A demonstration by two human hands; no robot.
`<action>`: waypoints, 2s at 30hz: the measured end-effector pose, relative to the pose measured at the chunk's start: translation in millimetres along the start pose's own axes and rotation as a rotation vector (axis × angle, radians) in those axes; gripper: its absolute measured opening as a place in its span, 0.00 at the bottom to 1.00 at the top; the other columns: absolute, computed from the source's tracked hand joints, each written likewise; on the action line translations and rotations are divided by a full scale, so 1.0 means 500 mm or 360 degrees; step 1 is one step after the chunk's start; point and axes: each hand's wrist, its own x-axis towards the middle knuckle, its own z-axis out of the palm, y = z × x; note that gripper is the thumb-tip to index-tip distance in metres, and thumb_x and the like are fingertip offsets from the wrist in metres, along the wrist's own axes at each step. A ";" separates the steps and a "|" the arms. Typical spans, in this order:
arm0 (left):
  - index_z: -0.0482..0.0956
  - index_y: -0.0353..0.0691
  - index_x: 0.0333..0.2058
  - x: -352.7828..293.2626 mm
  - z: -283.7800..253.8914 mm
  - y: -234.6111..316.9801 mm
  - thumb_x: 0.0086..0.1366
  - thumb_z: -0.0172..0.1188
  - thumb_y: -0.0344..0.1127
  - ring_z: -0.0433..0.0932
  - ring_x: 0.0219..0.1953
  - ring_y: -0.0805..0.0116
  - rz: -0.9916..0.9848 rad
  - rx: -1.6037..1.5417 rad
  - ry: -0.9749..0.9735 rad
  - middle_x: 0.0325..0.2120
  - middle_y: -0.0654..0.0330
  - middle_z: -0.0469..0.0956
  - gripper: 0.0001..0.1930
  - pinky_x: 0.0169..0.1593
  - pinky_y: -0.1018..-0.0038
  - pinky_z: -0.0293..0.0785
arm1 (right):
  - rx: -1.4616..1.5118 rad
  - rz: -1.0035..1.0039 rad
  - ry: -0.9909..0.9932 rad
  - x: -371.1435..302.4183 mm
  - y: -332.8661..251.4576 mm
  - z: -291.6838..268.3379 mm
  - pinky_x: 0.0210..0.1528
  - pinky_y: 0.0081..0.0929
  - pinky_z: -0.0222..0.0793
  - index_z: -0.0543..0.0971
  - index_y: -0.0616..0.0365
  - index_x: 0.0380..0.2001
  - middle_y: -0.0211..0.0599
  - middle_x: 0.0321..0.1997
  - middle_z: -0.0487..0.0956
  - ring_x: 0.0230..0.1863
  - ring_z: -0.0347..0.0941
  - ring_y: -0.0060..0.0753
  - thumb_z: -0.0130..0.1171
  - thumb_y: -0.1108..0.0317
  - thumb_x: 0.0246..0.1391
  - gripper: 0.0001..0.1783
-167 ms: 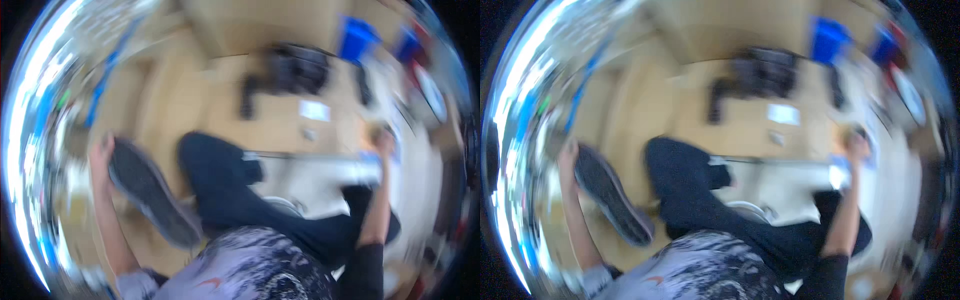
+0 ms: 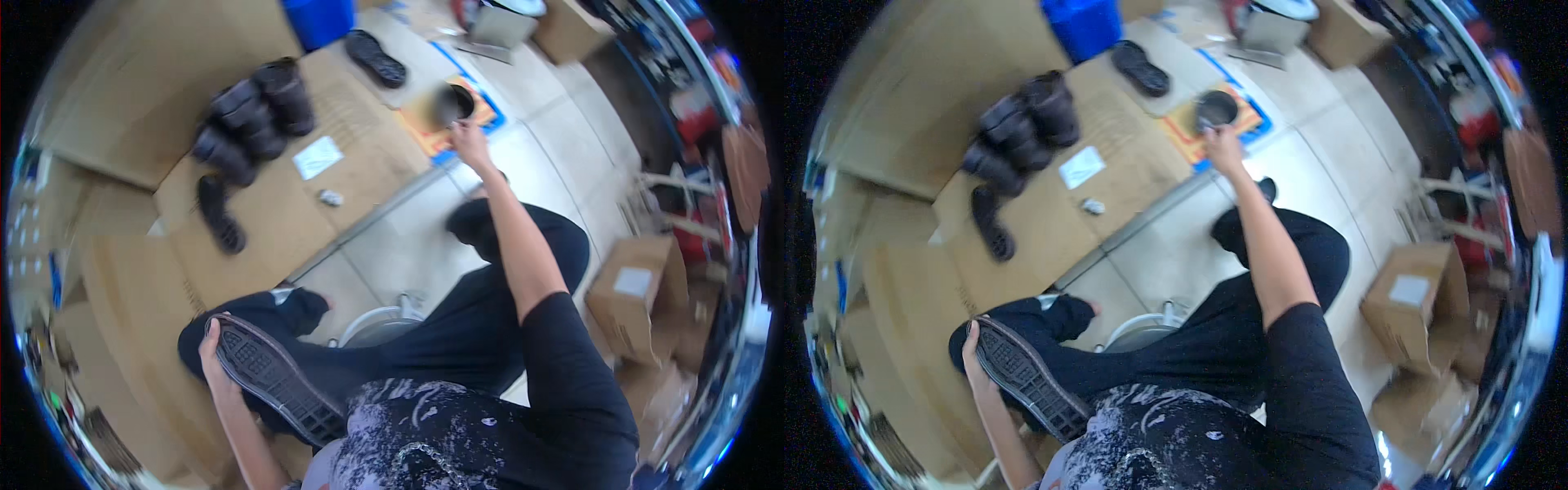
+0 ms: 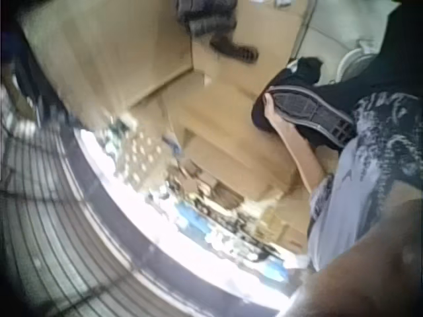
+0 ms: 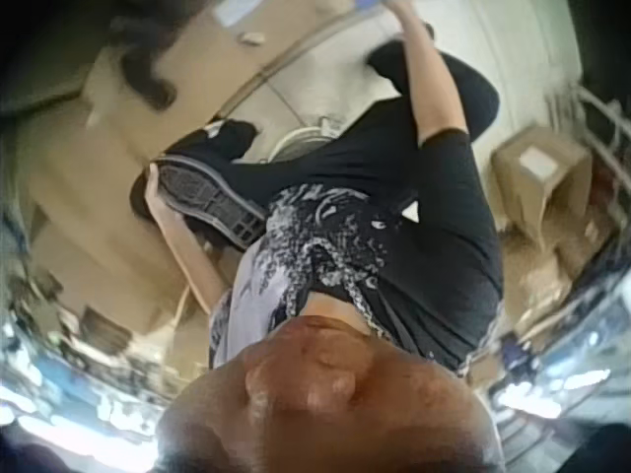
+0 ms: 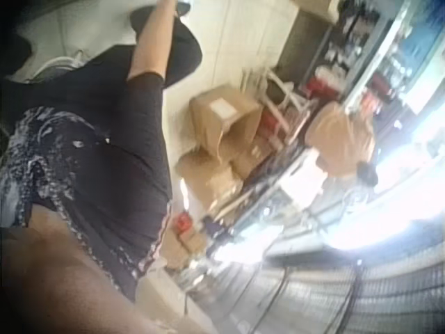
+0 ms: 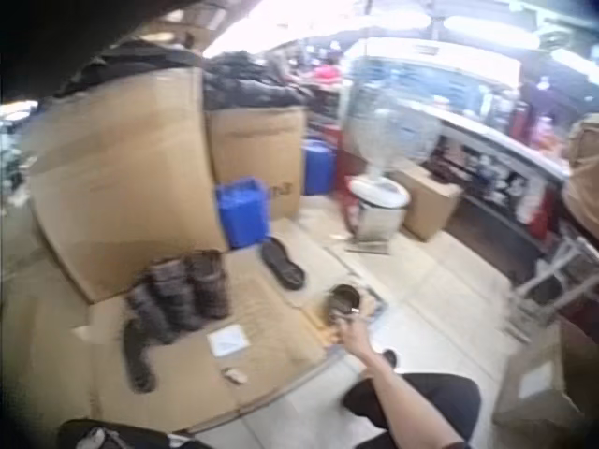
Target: Cleaning and preparing shoe soles by removing debris or imperfections with a small tool.
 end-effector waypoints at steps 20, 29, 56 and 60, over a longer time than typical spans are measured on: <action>0.49 0.28 0.61 -0.044 0.173 -0.093 0.57 0.41 0.72 0.73 0.38 0.44 -0.0527 -0.0731 -0.0833 0.51 0.34 0.60 0.51 0.40 0.53 0.74 | -0.1413 -0.0013 0.0064 0.202 0.046 -0.075 0.44 0.41 0.63 0.82 0.48 0.32 0.37 0.34 0.80 0.41 0.76 0.38 0.61 0.53 0.48 0.14; 0.57 0.30 0.58 -0.031 0.235 -0.023 0.63 0.29 0.68 0.75 0.36 0.49 -0.0415 -0.0551 -0.0627 0.48 0.42 0.69 0.43 0.40 0.57 0.75 | -0.0947 0.0494 0.0173 0.134 0.030 -0.126 0.49 0.46 0.64 0.83 0.51 0.30 0.40 0.34 0.82 0.40 0.77 0.40 0.59 0.50 0.49 0.16; 0.63 0.39 0.55 -0.056 0.216 -0.047 0.69 0.32 0.61 0.74 0.45 0.69 0.0193 -0.0324 -0.1062 0.46 0.58 0.72 0.31 0.48 0.70 0.73 | 0.1937 0.0571 -0.1331 -0.426 -0.741 -0.044 0.24 0.17 0.64 0.70 0.58 0.36 0.36 0.30 0.78 0.22 0.75 0.24 0.53 0.55 0.60 0.16; 0.62 0.39 0.56 -0.062 0.203 -0.052 0.69 0.32 0.60 0.73 0.46 0.69 0.0214 -0.0372 -0.1090 0.46 0.60 0.71 0.31 0.49 0.69 0.72 | 0.1901 0.0548 -0.1229 -0.445 -0.751 -0.029 0.21 0.15 0.60 0.70 0.58 0.36 0.35 0.30 0.78 0.20 0.73 0.21 0.53 0.55 0.60 0.16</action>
